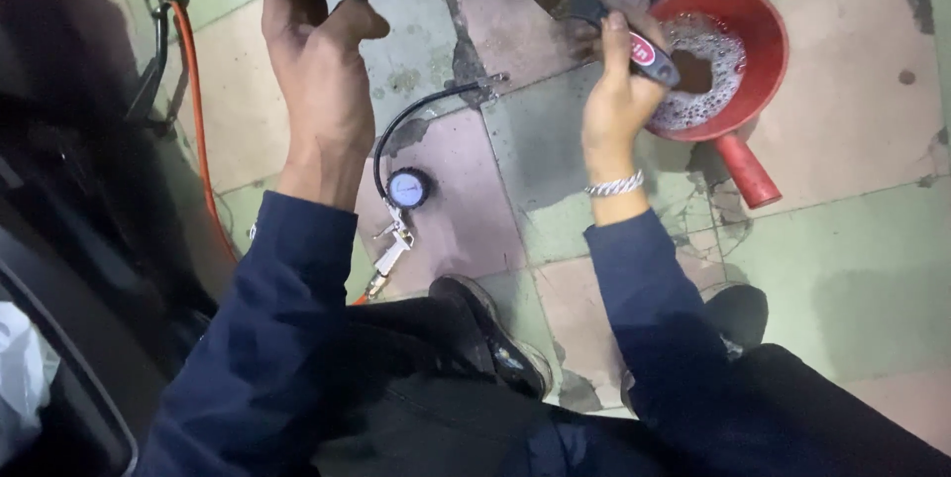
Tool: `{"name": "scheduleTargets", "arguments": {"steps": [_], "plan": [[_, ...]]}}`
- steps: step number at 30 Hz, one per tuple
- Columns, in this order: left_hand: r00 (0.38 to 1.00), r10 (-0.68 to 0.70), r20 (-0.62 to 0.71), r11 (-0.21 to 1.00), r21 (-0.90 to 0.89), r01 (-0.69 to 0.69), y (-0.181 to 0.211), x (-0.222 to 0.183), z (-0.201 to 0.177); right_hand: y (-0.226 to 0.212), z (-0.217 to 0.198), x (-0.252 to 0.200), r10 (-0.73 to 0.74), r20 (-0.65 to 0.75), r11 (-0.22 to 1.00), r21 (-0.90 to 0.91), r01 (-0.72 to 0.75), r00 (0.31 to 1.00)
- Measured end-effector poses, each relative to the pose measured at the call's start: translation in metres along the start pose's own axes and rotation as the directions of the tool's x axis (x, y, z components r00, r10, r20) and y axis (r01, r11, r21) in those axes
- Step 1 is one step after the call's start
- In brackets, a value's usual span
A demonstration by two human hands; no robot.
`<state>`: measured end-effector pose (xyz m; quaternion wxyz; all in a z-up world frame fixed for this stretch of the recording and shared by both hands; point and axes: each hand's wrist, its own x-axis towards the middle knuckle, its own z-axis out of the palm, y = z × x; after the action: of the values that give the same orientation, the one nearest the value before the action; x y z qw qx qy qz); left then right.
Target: Checking motorcycle tire pressure and cleaning parts with a brush and soapy water
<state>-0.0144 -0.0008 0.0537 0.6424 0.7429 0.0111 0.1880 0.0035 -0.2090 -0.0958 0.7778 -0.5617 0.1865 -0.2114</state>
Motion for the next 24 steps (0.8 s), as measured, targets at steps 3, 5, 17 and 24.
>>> {"name": "scheduleTargets", "arguments": {"steps": [3, 5, 17, 24], "plan": [[1.000, 0.014, 0.003, 1.000, 0.025, -0.014, -0.001, -0.003, -0.002, -0.054, 0.019, -0.044, -0.338, 0.204, 0.941, 0.071, 0.331, 0.919], [1.000, 0.022, -0.022, 0.999, 0.044, -0.021, 0.004, 0.003, 0.000, -0.065, 0.028, -0.052, -0.483, 0.265, 0.875, 0.187, 0.447, 0.835], [0.997, -0.079, -0.021, 0.997, 0.003, 0.079, 0.005, 0.000, -0.001, 0.017, 0.005, -0.053, -0.460, 0.533, 0.694, -0.283, 0.662, 0.710], [0.997, -0.060, -0.038, 0.998, -0.003, 0.060, 0.005, 0.001, -0.001, 0.015, 0.021, -0.069, -0.605, 0.615, 0.642, 0.000, 0.767, 0.506]]}}
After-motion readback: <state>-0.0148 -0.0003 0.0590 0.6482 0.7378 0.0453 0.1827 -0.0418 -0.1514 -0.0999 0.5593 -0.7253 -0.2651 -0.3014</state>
